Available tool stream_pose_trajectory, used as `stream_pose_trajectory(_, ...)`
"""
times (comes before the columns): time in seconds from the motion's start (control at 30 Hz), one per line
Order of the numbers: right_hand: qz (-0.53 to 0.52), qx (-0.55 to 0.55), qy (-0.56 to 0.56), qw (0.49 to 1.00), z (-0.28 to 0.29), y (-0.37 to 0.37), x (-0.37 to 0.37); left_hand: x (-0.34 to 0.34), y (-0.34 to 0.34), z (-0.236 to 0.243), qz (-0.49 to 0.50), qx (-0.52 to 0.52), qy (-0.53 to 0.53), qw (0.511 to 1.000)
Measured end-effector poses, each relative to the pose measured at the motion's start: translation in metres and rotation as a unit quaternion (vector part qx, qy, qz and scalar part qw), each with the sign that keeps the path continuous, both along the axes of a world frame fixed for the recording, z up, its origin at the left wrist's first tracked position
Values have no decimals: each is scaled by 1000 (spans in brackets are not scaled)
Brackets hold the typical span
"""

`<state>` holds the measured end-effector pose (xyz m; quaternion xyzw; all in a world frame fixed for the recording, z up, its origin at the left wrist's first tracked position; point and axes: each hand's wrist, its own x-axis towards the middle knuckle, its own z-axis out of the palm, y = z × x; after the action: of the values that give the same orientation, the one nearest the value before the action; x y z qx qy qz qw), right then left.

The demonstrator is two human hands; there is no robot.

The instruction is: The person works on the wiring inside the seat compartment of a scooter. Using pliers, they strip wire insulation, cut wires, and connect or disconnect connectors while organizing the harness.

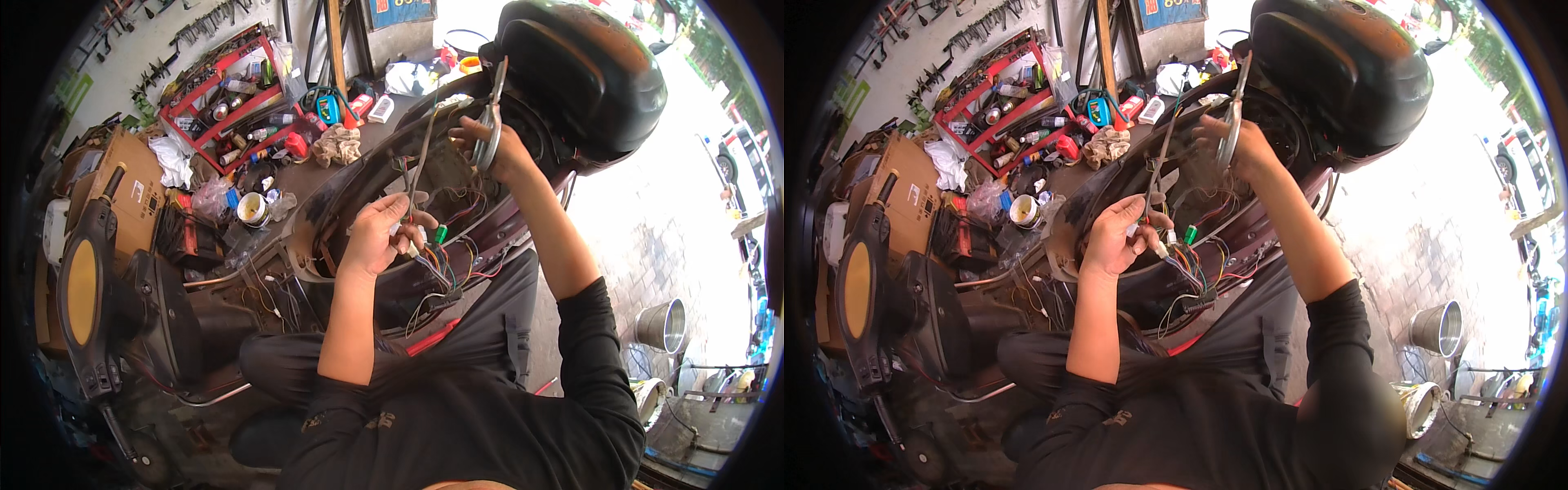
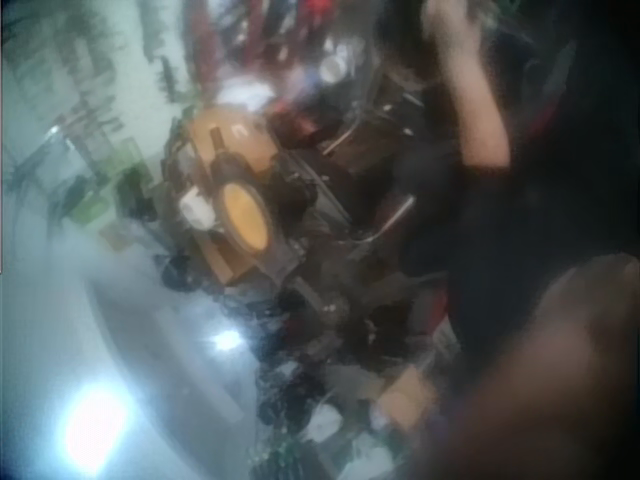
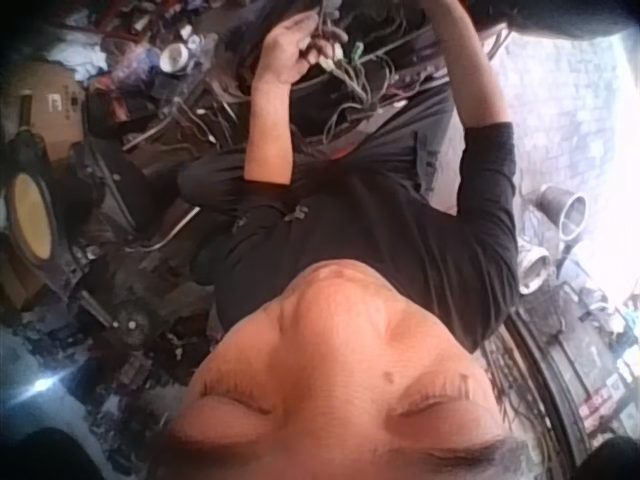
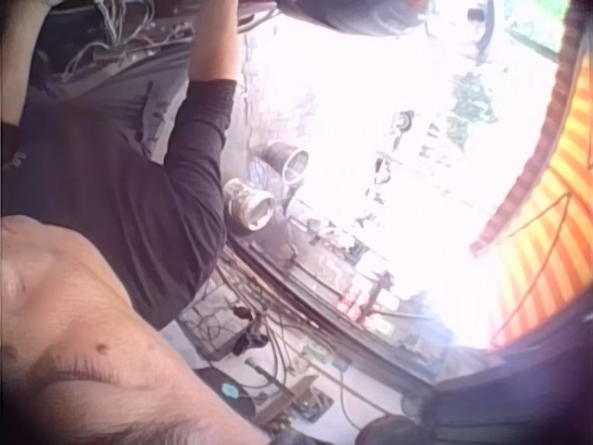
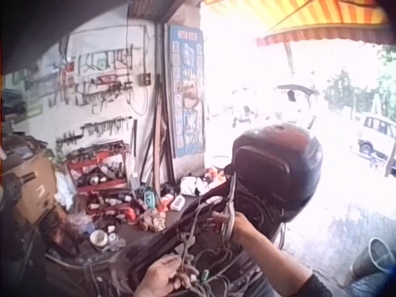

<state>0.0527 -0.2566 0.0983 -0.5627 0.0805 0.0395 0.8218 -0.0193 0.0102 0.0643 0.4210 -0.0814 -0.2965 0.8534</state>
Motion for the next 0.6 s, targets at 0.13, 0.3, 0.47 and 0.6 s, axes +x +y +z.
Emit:
stream_pose_trajectory(0.13,41,20,-13,999,4,19,-7,0,3,0,-20,-8,-4,1000)
stream_pose_trajectory(0.3,1,52,-69,996,16,21,1,-5,-1,3,-26,22,-9,999)
stream_pose_trajectory(0.47,-21,65,-78,995,26,3,16,-4,-2,5,-51,24,-29,998)
stream_pose_trajectory(0.6,-22,6,-91,996,20,4,17,-5,-4,2,-50,31,-35,998)
